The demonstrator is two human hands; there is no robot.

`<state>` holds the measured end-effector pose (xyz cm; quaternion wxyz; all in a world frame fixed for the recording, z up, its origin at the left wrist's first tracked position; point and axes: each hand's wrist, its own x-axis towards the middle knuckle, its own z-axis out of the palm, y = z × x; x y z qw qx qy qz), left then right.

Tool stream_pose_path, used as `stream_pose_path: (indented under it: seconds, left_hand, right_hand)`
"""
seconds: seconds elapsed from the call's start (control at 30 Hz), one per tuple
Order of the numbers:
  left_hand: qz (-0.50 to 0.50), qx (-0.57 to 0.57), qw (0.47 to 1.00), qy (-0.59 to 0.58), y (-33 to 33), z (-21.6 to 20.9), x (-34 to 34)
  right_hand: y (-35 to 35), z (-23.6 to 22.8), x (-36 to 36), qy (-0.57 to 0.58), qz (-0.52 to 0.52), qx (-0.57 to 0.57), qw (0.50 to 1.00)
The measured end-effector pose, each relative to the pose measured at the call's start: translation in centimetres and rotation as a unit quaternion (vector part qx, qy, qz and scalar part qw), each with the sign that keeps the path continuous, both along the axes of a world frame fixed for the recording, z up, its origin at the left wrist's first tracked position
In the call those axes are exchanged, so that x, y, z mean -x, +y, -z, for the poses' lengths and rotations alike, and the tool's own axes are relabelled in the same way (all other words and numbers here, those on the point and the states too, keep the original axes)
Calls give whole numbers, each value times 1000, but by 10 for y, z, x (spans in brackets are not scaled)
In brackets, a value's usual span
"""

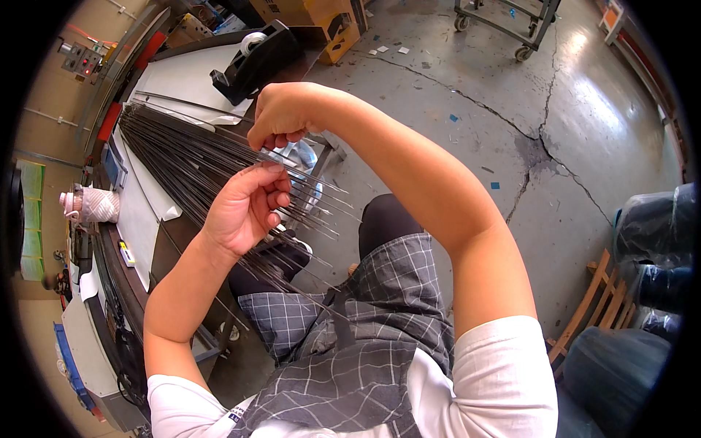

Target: The person repeatedly wraps clear adhesive tape around bundles of thin metal rods using a tape dispenser. They pull tape, wrap it around the rods, and tear it off, repeating this process for multiple bundles on a workbench.

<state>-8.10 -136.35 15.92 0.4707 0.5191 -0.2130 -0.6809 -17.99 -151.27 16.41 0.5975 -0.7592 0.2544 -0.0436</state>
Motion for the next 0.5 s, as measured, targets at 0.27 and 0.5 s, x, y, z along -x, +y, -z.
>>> stream_pose_path:
  seconds: [0.27,0.5]
  left_hand:
    - [9,14,1000,0,1,1,-3]
    - [15,30,999,-12,0,1,-2]
  right_hand:
    - [-4,4,2,-36,-28,-77,996]
    - [1,4,2,-53,-21,-163,985]
